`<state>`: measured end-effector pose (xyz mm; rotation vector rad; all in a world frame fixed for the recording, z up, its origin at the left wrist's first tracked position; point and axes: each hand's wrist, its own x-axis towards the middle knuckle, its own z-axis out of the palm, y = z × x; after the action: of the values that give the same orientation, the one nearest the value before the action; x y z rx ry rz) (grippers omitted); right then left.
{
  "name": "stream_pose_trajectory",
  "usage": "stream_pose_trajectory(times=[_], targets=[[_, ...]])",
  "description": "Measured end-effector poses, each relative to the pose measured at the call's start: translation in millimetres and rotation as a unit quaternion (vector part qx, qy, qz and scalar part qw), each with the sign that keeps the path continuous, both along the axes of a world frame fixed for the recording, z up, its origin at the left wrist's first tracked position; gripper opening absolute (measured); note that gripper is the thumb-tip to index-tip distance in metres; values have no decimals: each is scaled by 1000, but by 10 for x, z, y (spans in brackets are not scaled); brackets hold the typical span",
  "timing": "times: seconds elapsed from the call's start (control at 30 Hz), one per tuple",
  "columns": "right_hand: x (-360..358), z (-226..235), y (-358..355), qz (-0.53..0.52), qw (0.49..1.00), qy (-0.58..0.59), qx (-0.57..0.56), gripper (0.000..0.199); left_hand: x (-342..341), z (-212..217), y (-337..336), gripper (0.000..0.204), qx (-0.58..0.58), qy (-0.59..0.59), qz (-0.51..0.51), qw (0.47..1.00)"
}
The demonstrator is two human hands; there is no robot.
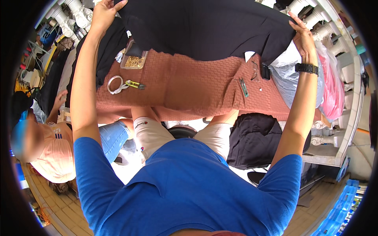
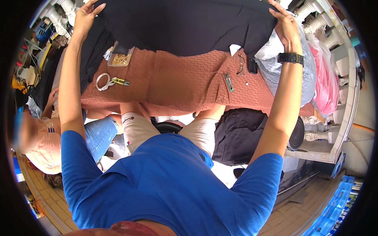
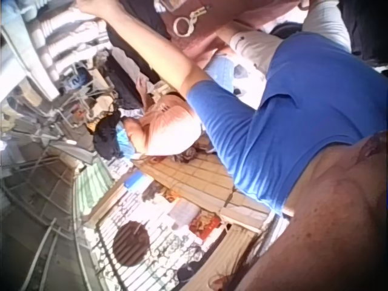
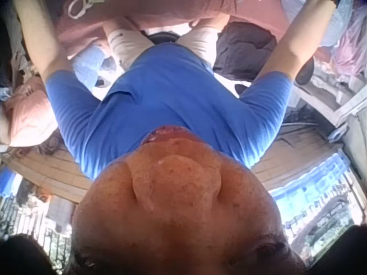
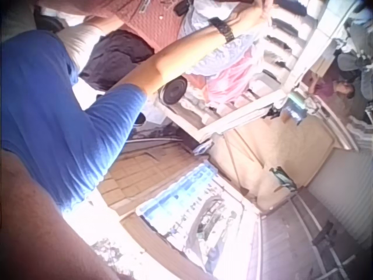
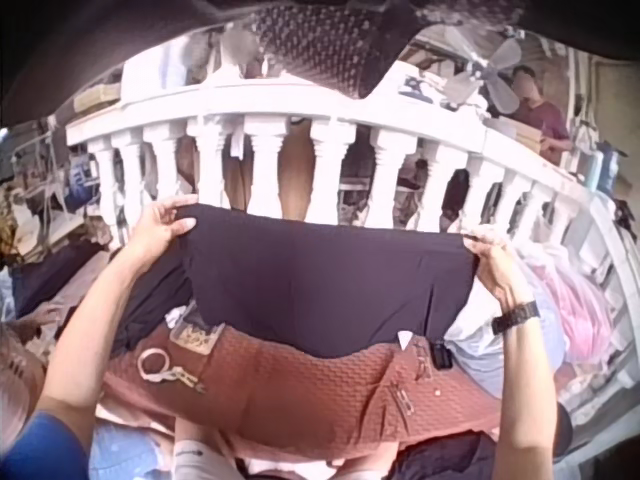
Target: The person attaches small white labels to black fabric items by hand using a needle and thread, then cuts the thread with shears.
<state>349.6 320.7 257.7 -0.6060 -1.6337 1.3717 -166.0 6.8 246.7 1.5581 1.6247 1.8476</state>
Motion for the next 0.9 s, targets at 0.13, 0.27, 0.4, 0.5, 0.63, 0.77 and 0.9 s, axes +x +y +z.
stream_pose_trajectory(times=[0.13,0.27,0.4,0.5,0.63,0.77,0.9], targets=[[-201,-88,-232,-56,997,-25,44,27,-584,-263,186,38,-49,106,48,992],[-293,-432,106,-153,985,-69,30,29,-499,-456,364,28,-94,17,15,995],[-346,-454,23,-141,988,-15,55,35,-445,-430,380,30,-97,2,35,995],[-279,-384,-323,-157,987,-34,8,34,-364,-440,160,32,-43,29,43,998],[166,-697,-644,-203,979,-32,0,28,-29,-576,-387,35,-104,-9,31,994],[483,-1302,-1240,-138,988,-6,-64,28,331,-1018,-1067,32,-186,-72,0,980],[795,-2174,-1781,-96,968,-36,-228,30,535,-1775,-1546,33,-248,-59,-30,966]])
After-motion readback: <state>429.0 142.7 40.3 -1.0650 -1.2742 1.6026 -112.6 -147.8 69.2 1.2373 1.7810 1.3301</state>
